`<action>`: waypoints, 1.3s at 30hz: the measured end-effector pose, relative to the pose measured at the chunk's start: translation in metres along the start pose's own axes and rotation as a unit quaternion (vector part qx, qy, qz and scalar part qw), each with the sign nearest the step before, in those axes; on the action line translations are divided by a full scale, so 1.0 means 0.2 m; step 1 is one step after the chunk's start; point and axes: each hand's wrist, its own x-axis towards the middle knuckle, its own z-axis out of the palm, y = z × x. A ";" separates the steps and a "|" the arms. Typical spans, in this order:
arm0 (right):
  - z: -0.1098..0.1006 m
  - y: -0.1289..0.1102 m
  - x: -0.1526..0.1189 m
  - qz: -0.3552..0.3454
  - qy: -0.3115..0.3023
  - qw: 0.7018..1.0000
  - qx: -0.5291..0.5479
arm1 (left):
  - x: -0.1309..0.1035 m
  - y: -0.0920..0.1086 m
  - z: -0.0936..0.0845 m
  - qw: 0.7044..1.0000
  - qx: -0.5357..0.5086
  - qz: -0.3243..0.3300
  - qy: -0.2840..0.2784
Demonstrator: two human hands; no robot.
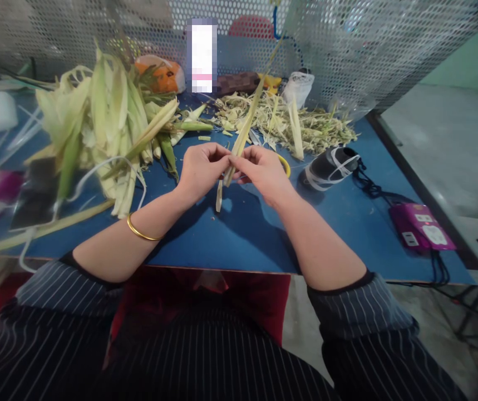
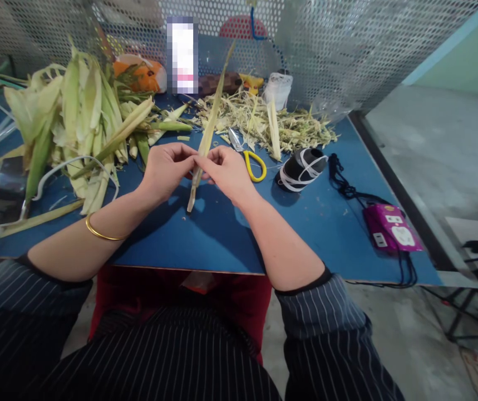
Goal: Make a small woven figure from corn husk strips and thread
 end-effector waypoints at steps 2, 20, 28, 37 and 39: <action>0.00 0.01 0.00 -0.011 -0.007 1.000 -0.003 | 0.00 0.00 0.00 1.000 -0.017 -0.018 0.014; -0.01 0.03 0.02 -0.062 0.035 0.997 -0.019 | 0.01 0.00 0.00 1.000 -0.012 -0.026 0.009; 0.00 0.01 0.01 -0.038 0.039 0.998 0.000 | 0.00 0.02 0.00 0.998 -0.033 -0.058 -0.012; -0.02 0.09 0.06 -0.122 0.057 0.983 -0.124 | 0.02 -0.02 -0.01 0.998 -0.005 -0.059 -0.034; -0.02 0.10 0.06 -0.155 0.070 0.964 -0.205 | 0.02 -0.03 -0.01 0.999 0.044 -0.021 -0.022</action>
